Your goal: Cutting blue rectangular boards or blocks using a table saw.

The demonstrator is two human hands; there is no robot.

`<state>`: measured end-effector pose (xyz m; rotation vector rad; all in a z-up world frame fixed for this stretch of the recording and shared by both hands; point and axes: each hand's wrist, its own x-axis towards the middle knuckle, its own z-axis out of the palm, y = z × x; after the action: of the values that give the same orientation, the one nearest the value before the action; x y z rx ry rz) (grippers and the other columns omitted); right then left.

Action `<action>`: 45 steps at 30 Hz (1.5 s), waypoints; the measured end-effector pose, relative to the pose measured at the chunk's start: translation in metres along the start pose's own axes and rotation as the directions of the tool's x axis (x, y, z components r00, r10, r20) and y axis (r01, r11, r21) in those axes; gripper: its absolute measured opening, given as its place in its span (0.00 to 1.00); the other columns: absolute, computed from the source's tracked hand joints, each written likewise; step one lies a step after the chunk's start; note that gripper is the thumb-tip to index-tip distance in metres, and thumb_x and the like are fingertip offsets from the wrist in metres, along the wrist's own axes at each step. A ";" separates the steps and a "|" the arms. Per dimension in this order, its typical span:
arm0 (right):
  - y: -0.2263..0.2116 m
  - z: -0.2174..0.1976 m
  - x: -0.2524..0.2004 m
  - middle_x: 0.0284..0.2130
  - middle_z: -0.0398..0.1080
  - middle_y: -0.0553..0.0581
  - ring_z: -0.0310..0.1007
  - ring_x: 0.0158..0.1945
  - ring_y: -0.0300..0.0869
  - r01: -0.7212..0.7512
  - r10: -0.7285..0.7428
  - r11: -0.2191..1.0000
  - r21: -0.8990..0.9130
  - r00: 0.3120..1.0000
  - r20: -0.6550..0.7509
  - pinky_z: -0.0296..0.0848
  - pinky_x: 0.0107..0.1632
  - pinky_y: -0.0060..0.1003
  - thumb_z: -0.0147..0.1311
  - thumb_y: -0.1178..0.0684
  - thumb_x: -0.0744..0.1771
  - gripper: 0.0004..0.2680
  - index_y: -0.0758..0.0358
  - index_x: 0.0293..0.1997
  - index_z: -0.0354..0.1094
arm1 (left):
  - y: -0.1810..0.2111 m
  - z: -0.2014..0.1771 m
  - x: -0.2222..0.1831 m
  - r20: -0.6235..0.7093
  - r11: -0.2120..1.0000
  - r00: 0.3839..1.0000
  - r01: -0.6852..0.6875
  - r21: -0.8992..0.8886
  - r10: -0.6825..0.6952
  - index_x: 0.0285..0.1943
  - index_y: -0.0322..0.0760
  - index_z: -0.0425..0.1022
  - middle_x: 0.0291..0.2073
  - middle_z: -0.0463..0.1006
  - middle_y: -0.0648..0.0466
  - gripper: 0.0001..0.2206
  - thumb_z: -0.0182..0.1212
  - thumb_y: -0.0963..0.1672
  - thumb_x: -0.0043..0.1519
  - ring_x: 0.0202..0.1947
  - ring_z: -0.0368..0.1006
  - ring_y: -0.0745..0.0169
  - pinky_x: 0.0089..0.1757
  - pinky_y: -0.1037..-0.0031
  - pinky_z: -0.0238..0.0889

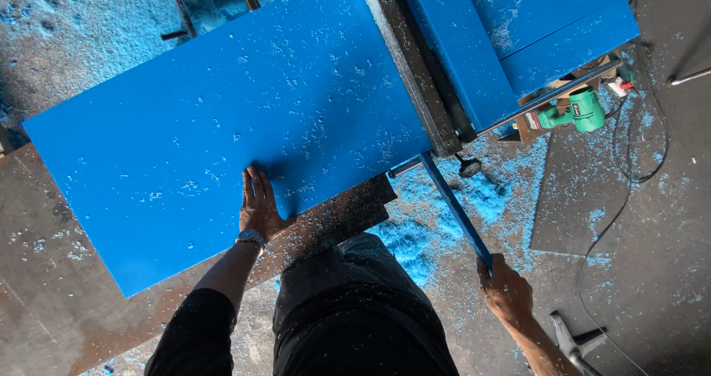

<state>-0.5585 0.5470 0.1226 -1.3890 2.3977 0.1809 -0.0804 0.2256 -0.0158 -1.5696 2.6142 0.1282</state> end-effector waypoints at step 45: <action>-0.002 0.006 0.006 0.15 0.74 0.48 0.71 0.14 0.42 -0.063 0.092 0.983 -0.170 0.981 0.170 0.73 0.26 0.38 0.44 0.36 0.71 0.13 0.52 0.39 0.65 | 0.005 0.010 0.001 -0.022 0.999 0.999 0.038 -0.021 -0.039 0.76 0.19 0.47 0.76 0.38 0.23 0.61 0.69 0.64 0.43 0.77 0.35 0.21 0.67 0.46 0.49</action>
<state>-0.5576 0.5428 0.1145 -1.2887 2.3325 0.5120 -0.0843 0.2283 -0.0260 -1.6362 2.6062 0.1352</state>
